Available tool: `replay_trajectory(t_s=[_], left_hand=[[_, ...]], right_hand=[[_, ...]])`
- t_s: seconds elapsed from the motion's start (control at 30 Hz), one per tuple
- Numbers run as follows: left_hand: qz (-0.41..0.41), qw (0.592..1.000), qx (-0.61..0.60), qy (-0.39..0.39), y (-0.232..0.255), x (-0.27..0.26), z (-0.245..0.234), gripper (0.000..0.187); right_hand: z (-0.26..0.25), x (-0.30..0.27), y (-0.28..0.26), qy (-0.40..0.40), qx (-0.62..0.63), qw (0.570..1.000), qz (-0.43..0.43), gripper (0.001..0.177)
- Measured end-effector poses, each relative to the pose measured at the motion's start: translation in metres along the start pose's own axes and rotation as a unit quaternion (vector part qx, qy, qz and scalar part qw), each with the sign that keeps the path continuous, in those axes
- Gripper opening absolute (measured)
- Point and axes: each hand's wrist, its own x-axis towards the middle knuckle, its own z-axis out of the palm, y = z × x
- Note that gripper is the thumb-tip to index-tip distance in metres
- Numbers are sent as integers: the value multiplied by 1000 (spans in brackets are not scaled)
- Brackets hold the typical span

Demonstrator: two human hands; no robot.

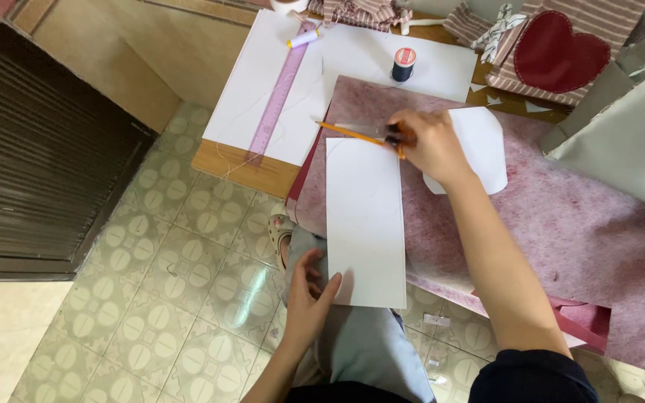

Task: Trace a pattern onto paper and cut it out using scissors.

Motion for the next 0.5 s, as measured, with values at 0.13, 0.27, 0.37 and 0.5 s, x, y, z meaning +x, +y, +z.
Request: replay_trajectory(t_s=[0.13, 0.27, 0.37, 0.5], left_hand=[[-53, 994, 86, -53, 23, 15, -1, 67], [-36, 984, 174, -24, -7, 25, 10, 62], [-33, 992, 121, -11, -7, 20, 6, 49], [-58, 993, 93, -46, -8, 14, -2, 44]], right_hand=[[1, 3, -4, -93, -7, 994, 57, 54], [6, 2, 0, -77, -43, 995, 55, 52], [2, 3, 12, -44, -94, 994, 38, 64], [-18, 4, 29, 47, -121, 991, 24, 52]])
